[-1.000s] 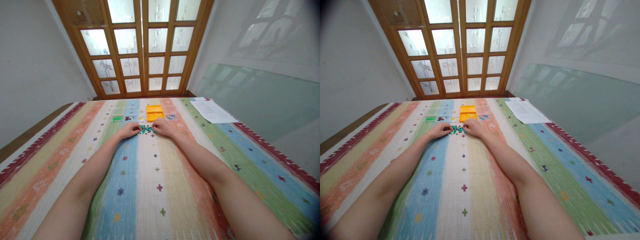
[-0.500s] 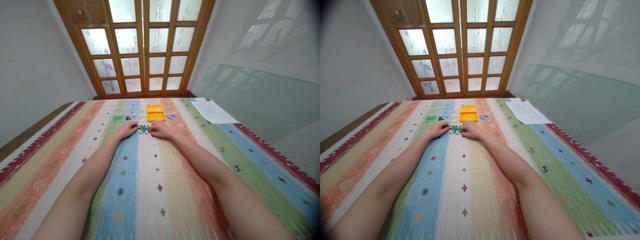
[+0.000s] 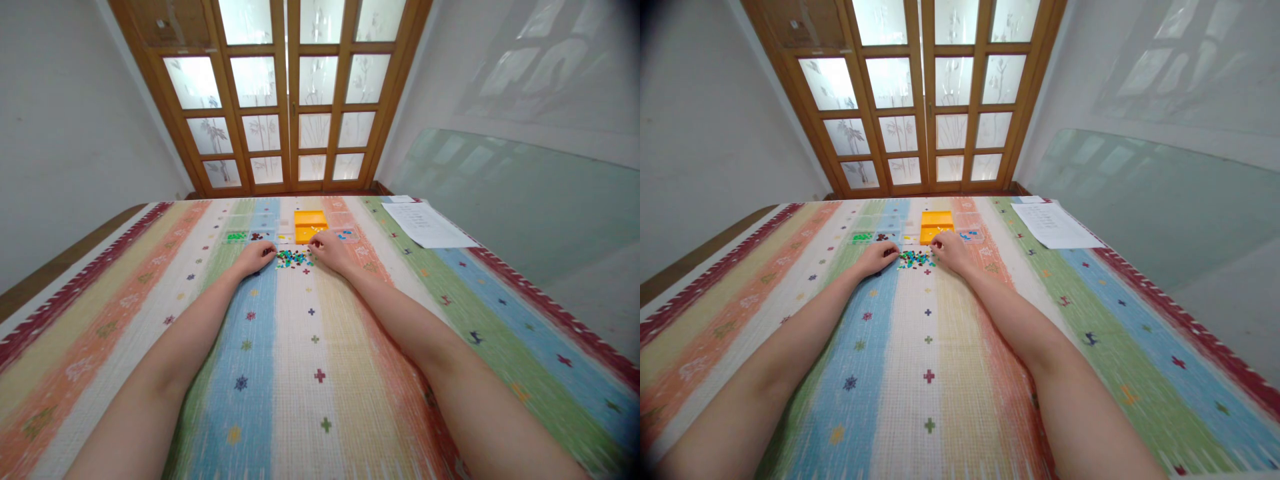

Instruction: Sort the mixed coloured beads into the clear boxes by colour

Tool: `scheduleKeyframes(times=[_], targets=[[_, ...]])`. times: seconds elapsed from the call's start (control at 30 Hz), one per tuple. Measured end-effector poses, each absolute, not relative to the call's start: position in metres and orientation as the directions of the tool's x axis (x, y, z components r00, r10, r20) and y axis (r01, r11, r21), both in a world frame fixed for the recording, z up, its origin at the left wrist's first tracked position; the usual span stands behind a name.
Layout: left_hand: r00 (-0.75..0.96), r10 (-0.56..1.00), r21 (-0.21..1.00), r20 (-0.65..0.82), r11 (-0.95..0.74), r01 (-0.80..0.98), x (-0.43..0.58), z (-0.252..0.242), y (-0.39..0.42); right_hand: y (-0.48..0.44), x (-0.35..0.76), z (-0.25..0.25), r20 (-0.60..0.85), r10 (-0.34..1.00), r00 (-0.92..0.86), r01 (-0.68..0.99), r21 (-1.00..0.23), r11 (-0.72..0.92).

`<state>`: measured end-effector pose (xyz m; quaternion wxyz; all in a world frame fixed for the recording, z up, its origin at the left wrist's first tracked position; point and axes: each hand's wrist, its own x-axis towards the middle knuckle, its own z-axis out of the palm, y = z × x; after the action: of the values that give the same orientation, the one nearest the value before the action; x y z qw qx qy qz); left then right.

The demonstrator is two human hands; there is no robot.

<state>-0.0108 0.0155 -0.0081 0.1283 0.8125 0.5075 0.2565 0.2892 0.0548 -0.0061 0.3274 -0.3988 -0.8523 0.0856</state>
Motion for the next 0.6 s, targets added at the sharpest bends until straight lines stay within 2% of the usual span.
scheduleKeyframes(times=[0.13,0.3,0.43,0.6], targets=[[0.332,0.888,0.455,0.318,-0.450,0.769,-0.012,-0.010,0.017,0.066,0.301,-0.009,0.559,0.793,-0.242,0.713,-0.452,0.536],[0.306,0.902,0.393,0.304,-0.411,0.823,-0.007,-0.011,0.016,0.076,0.307,-0.013,0.529,0.846,-0.070,0.776,-0.504,0.380],[0.318,0.897,0.369,0.307,-0.420,0.829,0.000,-0.013,0.015,0.082,0.309,-0.017,0.508,0.861,-0.026,0.790,-0.518,0.329],[0.338,0.892,0.345,0.302,-0.432,0.833,0.001,-0.015,0.015,0.084,0.308,-0.022,0.529,0.846,-0.069,0.811,-0.464,0.357]])
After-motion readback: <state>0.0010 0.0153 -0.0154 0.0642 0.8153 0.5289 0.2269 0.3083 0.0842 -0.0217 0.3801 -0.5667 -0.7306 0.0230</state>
